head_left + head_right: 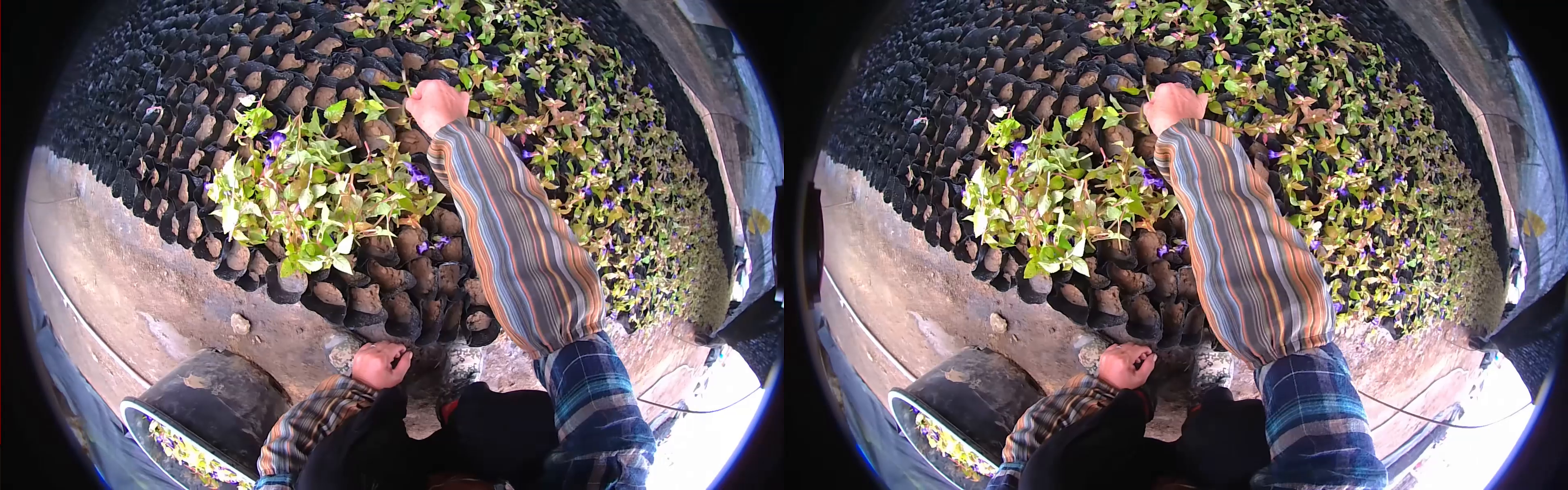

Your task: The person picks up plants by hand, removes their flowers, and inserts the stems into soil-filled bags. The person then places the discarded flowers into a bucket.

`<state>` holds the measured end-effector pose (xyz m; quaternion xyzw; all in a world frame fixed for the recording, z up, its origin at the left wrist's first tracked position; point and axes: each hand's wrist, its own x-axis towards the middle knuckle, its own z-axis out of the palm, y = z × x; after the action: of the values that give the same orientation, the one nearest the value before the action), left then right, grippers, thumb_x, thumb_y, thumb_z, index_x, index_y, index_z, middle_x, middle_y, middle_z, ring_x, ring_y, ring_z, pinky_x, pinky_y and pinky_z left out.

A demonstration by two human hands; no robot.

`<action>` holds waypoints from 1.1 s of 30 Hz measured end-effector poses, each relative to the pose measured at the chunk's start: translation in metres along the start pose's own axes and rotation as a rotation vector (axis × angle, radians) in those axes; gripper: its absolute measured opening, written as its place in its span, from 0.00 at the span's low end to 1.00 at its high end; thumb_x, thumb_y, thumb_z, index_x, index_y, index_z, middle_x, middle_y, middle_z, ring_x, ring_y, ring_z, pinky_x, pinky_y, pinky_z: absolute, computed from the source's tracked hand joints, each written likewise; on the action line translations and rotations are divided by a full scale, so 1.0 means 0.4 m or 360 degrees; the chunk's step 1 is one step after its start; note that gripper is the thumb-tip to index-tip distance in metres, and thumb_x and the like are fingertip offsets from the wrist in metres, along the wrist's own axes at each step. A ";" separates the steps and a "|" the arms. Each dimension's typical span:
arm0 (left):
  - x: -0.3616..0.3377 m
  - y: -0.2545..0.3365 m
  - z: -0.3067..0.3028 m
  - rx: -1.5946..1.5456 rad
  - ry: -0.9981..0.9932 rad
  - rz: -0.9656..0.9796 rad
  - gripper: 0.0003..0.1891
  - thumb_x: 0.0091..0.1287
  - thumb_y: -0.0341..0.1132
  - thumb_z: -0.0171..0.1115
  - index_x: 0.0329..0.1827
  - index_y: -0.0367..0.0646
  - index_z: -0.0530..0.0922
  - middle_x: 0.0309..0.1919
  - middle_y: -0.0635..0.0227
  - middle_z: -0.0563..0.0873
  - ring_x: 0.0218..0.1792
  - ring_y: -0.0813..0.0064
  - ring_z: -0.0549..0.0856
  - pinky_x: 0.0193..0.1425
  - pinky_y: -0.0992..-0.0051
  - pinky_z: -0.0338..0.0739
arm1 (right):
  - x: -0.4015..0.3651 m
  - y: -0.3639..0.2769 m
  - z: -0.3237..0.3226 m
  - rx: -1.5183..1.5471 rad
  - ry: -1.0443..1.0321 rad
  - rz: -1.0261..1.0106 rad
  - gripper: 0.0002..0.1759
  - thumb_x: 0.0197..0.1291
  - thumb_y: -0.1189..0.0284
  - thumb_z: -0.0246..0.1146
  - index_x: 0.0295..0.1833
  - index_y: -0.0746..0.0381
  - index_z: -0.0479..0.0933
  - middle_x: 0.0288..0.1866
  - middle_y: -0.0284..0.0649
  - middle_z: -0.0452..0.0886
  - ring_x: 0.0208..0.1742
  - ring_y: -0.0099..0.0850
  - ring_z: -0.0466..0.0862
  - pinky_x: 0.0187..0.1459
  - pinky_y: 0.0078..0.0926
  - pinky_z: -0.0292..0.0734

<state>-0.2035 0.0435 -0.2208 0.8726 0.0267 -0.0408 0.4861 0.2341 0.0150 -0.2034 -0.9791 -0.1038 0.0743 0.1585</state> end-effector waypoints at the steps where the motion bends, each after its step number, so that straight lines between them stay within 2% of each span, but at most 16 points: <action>1: 0.001 0.002 -0.002 -0.0003 0.0002 0.0010 0.05 0.56 0.36 0.70 0.29 0.46 0.84 0.22 0.68 0.85 0.23 0.66 0.85 0.29 0.69 0.77 | 0.001 0.012 0.002 0.0183 0.0020 -0.0014 0.17 0.56 0.53 0.67 0.36 0.57 0.86 0.34 0.41 0.87 0.43 0.37 0.85 0.56 0.43 0.69; 2: 0.000 0.002 -0.005 -0.0003 0.0007 0.0004 0.05 0.56 0.36 0.70 0.29 0.46 0.84 0.22 0.68 0.84 0.23 0.66 0.84 0.29 0.69 0.77 | -0.006 0.030 0.000 0.0358 0.0036 -0.0020 0.18 0.57 0.53 0.66 0.36 0.57 0.86 0.35 0.41 0.87 0.42 0.37 0.86 0.55 0.42 0.71; 3: -0.001 0.001 -0.007 -0.0014 0.0008 -0.0001 0.05 0.56 0.36 0.70 0.29 0.45 0.84 0.21 0.68 0.84 0.23 0.67 0.84 0.29 0.69 0.77 | -0.009 0.066 -0.005 0.0734 0.0067 -0.0116 0.15 0.58 0.58 0.68 0.40 0.59 0.85 0.35 0.41 0.88 0.34 0.33 0.86 0.42 0.35 0.78; 4: -0.002 0.001 -0.004 -0.0034 0.0011 -0.0001 0.05 0.56 0.36 0.70 0.29 0.45 0.84 0.21 0.68 0.84 0.22 0.67 0.84 0.29 0.69 0.77 | -0.026 0.103 -0.030 0.1180 0.0038 -0.0178 0.12 0.57 0.66 0.69 0.44 0.60 0.85 0.32 0.38 0.87 0.27 0.27 0.84 0.29 0.26 0.76; 6: -0.011 -0.006 0.006 -0.0045 -0.0032 -0.0047 0.06 0.56 0.37 0.70 0.29 0.45 0.84 0.21 0.68 0.83 0.22 0.68 0.83 0.29 0.70 0.76 | -0.089 0.176 -0.146 0.1283 -0.0150 -0.0120 0.09 0.58 0.71 0.69 0.43 0.61 0.86 0.30 0.37 0.87 0.26 0.22 0.82 0.30 0.21 0.75; 8: -0.013 -0.008 0.009 -0.0069 -0.0057 -0.0089 0.08 0.56 0.39 0.70 0.28 0.45 0.84 0.22 0.67 0.84 0.22 0.65 0.83 0.29 0.68 0.75 | -0.162 0.261 -0.239 0.1232 -0.0100 -0.0160 0.09 0.60 0.71 0.67 0.44 0.61 0.86 0.31 0.37 0.87 0.26 0.22 0.82 0.29 0.21 0.75; 10: -0.011 -0.006 0.012 -0.0068 -0.0078 -0.0111 0.08 0.56 0.40 0.70 0.28 0.45 0.84 0.22 0.66 0.84 0.22 0.63 0.83 0.29 0.67 0.75 | -0.207 0.379 -0.284 0.0559 0.0060 -0.0315 0.09 0.60 0.70 0.66 0.44 0.56 0.87 0.32 0.35 0.86 0.27 0.24 0.82 0.31 0.25 0.74; 12: -0.009 -0.004 0.010 -0.0048 -0.0099 -0.0120 0.09 0.56 0.40 0.70 0.28 0.45 0.84 0.21 0.66 0.84 0.22 0.64 0.83 0.29 0.67 0.75 | -0.241 0.407 -0.330 -0.0022 0.0067 -0.0341 0.05 0.56 0.65 0.68 0.37 0.51 0.87 0.29 0.31 0.80 0.38 0.32 0.80 0.53 0.37 0.62; 14: -0.006 0.002 0.007 -0.0039 -0.0106 -0.0131 0.08 0.56 0.40 0.70 0.28 0.45 0.84 0.21 0.67 0.83 0.21 0.65 0.82 0.28 0.68 0.75 | -0.243 0.421 -0.317 -0.0368 0.0235 -0.0556 0.04 0.55 0.65 0.68 0.33 0.52 0.85 0.30 0.31 0.79 0.43 0.32 0.79 0.56 0.40 0.59; 17: -0.005 0.004 0.007 -0.0034 -0.0104 -0.0139 0.08 0.56 0.39 0.70 0.28 0.45 0.84 0.21 0.67 0.83 0.21 0.66 0.82 0.28 0.68 0.75 | -0.203 0.415 -0.274 -0.0723 0.0375 -0.0676 0.03 0.53 0.69 0.66 0.32 0.52 0.85 0.33 0.33 0.78 0.47 0.34 0.77 0.57 0.41 0.61; 20: -0.004 0.006 0.005 -0.0033 -0.0105 -0.0152 0.07 0.56 0.38 0.70 0.28 0.45 0.84 0.21 0.67 0.83 0.21 0.65 0.82 0.28 0.68 0.75 | -0.168 0.417 -0.245 -0.0938 0.0367 -0.0893 0.01 0.51 0.71 0.66 0.30 0.54 0.83 0.31 0.33 0.75 0.45 0.34 0.77 0.58 0.41 0.61; 21: -0.005 0.002 0.007 -0.0033 -0.0094 -0.0126 0.07 0.56 0.38 0.70 0.28 0.45 0.84 0.21 0.67 0.83 0.21 0.64 0.82 0.28 0.68 0.75 | -0.167 0.419 -0.234 -0.0962 0.0238 -0.0836 0.08 0.49 0.72 0.62 0.33 0.53 0.86 0.35 0.33 0.77 0.50 0.32 0.75 0.60 0.40 0.60; 25: -0.004 0.002 0.009 -0.0016 -0.0092 -0.0106 0.07 0.56 0.38 0.70 0.28 0.45 0.84 0.22 0.66 0.84 0.23 0.63 0.83 0.29 0.67 0.75 | -0.156 0.435 -0.195 -0.0951 0.0286 -0.0885 0.07 0.49 0.73 0.62 0.32 0.53 0.86 0.33 0.33 0.76 0.49 0.33 0.75 0.61 0.40 0.60; 28: 0.000 0.009 0.005 -0.0024 -0.0045 -0.0102 0.05 0.55 0.35 0.70 0.28 0.44 0.84 0.20 0.68 0.83 0.20 0.70 0.83 0.29 0.70 0.76 | -0.151 0.455 -0.159 -0.0912 0.0250 -0.0801 0.07 0.49 0.73 0.62 0.32 0.53 0.86 0.33 0.34 0.76 0.48 0.34 0.75 0.61 0.40 0.60; 31: 0.000 0.005 0.006 0.0005 -0.0043 -0.0055 0.05 0.54 0.35 0.71 0.28 0.45 0.84 0.20 0.69 0.83 0.21 0.70 0.83 0.29 0.71 0.76 | -0.153 0.467 -0.135 -0.0847 0.0258 -0.0725 0.04 0.49 0.71 0.67 0.33 0.55 0.84 0.35 0.33 0.76 0.49 0.35 0.76 0.62 0.43 0.60; 33: -0.001 0.008 0.007 0.0008 -0.0051 -0.0071 0.05 0.55 0.35 0.71 0.28 0.45 0.84 0.20 0.69 0.83 0.21 0.70 0.83 0.28 0.71 0.75 | -0.164 0.464 -0.149 -0.0811 0.0255 -0.0646 0.07 0.48 0.70 0.69 0.36 0.55 0.84 0.37 0.34 0.77 0.51 0.36 0.76 0.62 0.44 0.59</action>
<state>-0.2038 0.0394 -0.2195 0.8722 0.0383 -0.0658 0.4832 0.2145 -0.1897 -0.2005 -0.9493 -0.2991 -0.0645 -0.0722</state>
